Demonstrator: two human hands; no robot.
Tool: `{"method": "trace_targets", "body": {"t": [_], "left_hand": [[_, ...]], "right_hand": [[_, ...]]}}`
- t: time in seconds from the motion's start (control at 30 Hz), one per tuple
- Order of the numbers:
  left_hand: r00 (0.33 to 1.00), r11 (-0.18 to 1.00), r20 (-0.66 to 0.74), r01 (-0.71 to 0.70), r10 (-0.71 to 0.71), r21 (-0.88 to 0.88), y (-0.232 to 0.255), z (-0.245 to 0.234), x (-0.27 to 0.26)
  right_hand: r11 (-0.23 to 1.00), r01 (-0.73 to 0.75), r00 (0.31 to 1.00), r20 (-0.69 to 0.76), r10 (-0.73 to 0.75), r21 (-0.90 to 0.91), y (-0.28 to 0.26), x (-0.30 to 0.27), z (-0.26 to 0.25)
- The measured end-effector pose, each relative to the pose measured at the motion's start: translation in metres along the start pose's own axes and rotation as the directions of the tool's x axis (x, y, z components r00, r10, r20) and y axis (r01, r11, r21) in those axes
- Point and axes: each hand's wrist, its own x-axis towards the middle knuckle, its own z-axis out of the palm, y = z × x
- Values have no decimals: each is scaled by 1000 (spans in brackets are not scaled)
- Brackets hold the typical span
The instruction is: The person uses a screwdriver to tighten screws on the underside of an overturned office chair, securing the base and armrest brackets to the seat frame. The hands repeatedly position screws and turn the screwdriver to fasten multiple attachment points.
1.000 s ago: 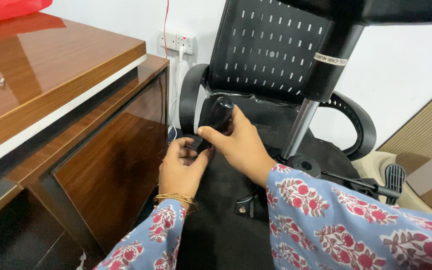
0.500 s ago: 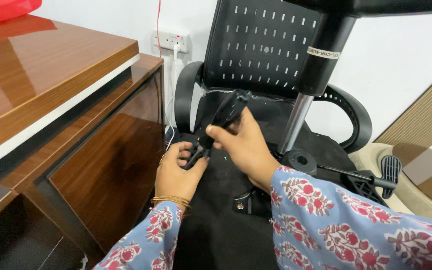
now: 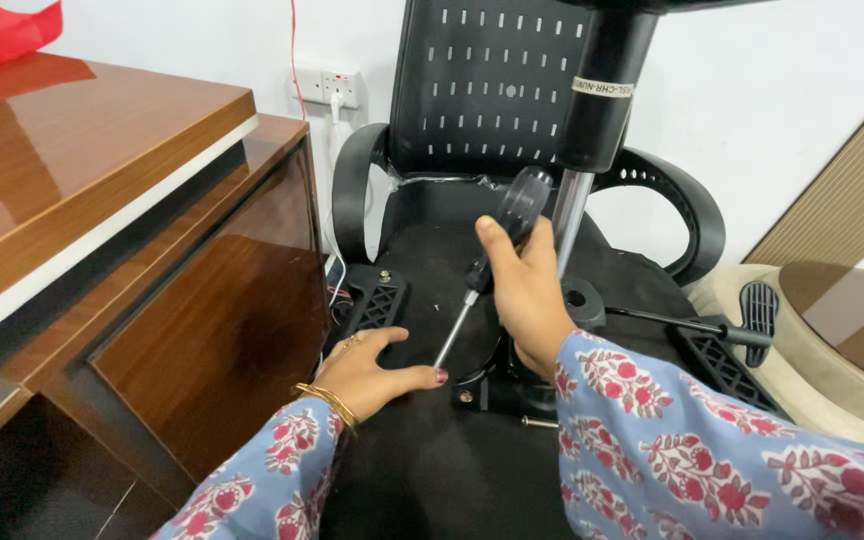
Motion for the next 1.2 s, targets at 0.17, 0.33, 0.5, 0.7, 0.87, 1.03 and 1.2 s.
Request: {"method": "trace_targets", "body": {"t": [0.17,0.33,0.5,0.7,0.87,1.03,1.2], "left_hand": [[999,986,-44,-19,12,-164,-4,-12,0],[956,981,-293,-32,-26,-193,-10,-11,6],[926,936,-336,262,-174,235,-2,-8,-4],[945,807,-292,285,-147,518,11,0,-19],[940,831,-319,272,-122,485,6,7,-18],[931,855,-339,282,-135,434,1,13,-17],[940,852,-279,305,-197,425,8,3,-15]], "right_hand": [[930,-358,931,104,349,83,-13,-1,-8],[883,-457,839,278,468,-108,-8,-18,-14],[687,-655,595,345,725,-314,2,-40,-26],[617,-677,515,340,787,-402,30,-63,-34],[646,-630,537,359,764,-431,43,-64,-32],[684,-491,587,375,717,-540,47,-68,-26],[708,-460,623,374,687,-536,49,-67,-27]]}}
